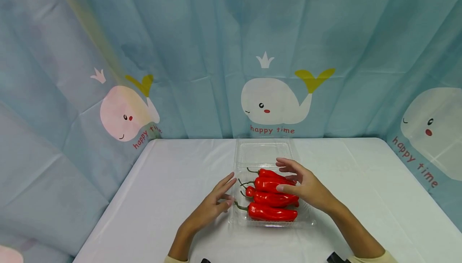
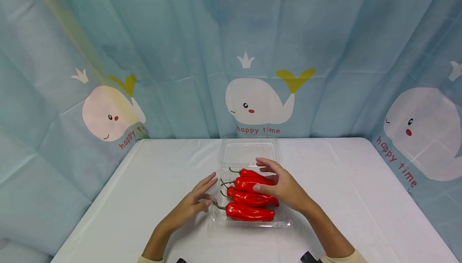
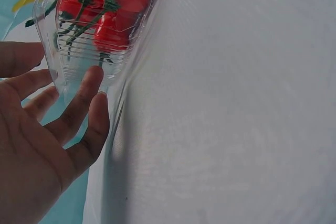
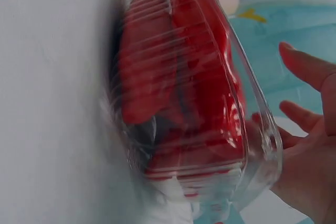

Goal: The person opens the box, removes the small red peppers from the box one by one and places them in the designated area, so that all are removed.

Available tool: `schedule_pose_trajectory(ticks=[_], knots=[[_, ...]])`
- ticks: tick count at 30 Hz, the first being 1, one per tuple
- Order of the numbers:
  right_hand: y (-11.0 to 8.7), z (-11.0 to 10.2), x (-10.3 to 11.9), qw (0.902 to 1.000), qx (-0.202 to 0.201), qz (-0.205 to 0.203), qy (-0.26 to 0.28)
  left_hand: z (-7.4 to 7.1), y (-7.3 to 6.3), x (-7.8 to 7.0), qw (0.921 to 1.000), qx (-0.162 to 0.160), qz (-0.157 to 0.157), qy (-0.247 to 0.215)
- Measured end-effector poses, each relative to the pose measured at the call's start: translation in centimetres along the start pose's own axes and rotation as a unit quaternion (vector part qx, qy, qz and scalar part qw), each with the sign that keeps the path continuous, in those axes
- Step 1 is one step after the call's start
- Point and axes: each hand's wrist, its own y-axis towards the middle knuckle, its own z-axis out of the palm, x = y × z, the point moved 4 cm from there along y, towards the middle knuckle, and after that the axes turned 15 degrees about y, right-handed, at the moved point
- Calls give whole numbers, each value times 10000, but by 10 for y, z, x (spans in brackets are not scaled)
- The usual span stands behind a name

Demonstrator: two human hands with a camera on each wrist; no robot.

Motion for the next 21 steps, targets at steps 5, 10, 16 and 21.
schedule_pose_trajectory(ticks=[5,10,16,21], knots=[[1,7,0,9998,107,154,-22,0,0,-1,10000,-5,-3,-21],[3,11,-3,9991,192,375,-1,-1,1,-1,10000,-33,-7,19],[5,13,-7,9973,188,710,-16,0,0,-2,10000,-4,67,-1],[6,14,-9,9980,223,554,-212,0,0,-5,10000,-2,27,-43]])
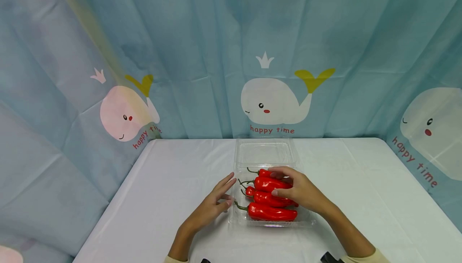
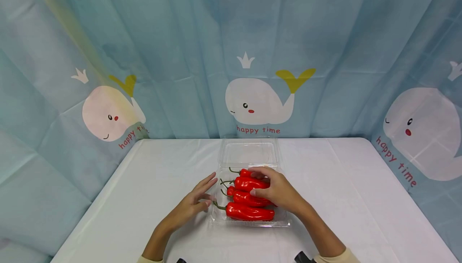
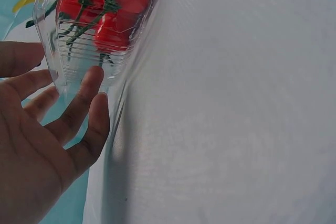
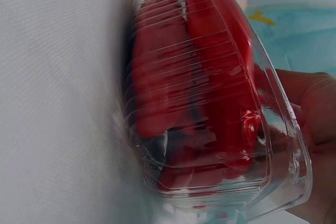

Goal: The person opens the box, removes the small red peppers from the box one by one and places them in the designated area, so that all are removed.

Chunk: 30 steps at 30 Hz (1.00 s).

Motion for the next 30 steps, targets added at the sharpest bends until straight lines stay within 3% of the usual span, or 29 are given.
schedule_pose_trajectory(ticks=[8,16,30], knots=[[1,0,-3,9993,-49,-146,-341,0,0,2,10000,-21,-61,35],[2,0,0,9966,-226,-12,-791,1,0,3,10000,-37,-72,48],[0,0,3,9924,-19,-328,-1186,1,0,4,9999,10,-102,-5]])
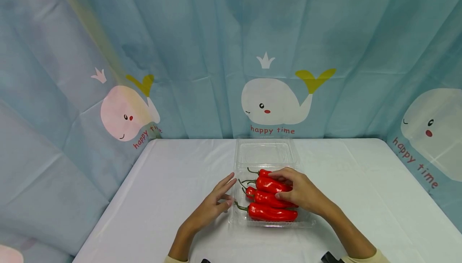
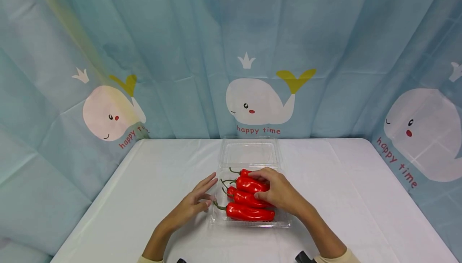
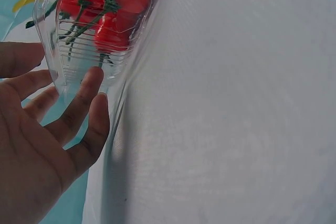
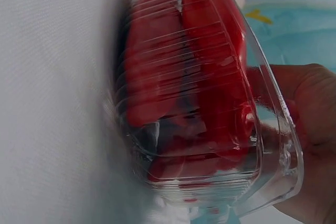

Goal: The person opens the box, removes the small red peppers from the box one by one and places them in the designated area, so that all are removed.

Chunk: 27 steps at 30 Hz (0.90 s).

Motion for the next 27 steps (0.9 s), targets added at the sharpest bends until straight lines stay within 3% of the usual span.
schedule_pose_trajectory(ticks=[15,27], knots=[[-4,-6,4,9983,90,555,162,0,-1,-1,9999,-13,127,18],[-4,-7,6,9991,96,414,57,-1,-2,-4,9999,5,116,-55]])
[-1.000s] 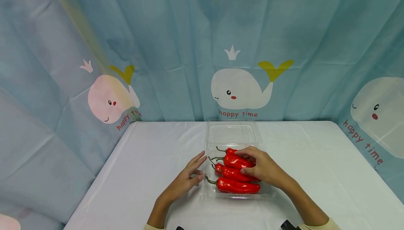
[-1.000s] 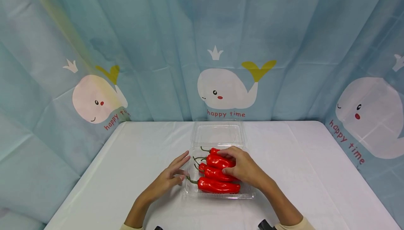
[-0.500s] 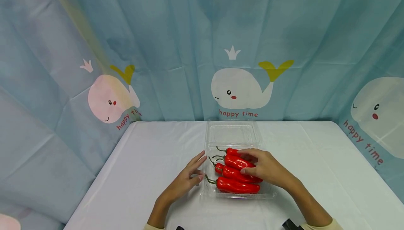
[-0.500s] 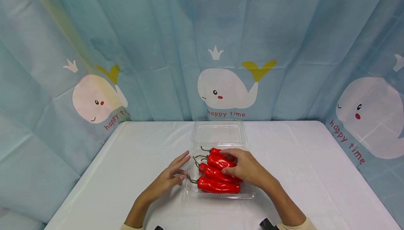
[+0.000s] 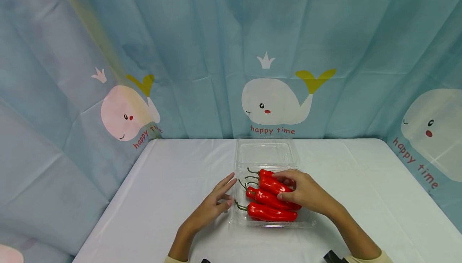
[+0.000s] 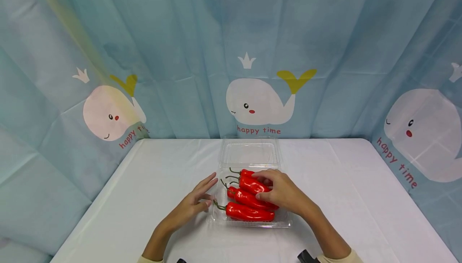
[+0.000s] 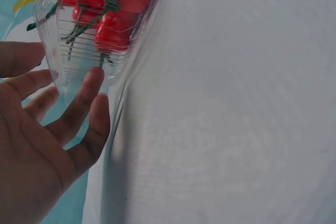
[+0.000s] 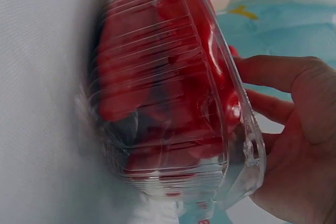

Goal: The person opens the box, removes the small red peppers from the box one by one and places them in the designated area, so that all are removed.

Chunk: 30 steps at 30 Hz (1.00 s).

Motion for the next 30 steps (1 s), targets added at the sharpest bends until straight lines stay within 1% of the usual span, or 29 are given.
schedule_pose_trajectory(ticks=[6,9,15,18,25,30], knots=[[0,-6,1,9996,-205,-40,214,0,0,1,10000,-2,-1,7],[-1,-10,1,9989,-311,-129,318,0,1,3,10000,-11,-15,44],[-2,-19,2,9963,-456,-231,695,0,2,5,9999,-44,-76,85],[-3,-25,3,9949,-583,-243,782,0,2,6,9999,-45,-77,97],[-7,-39,5,9922,-901,-45,860,1,2,6,9999,-50,-43,105],[-12,-52,3,9902,-1045,102,922,1,2,6,10000,-33,31,83]])
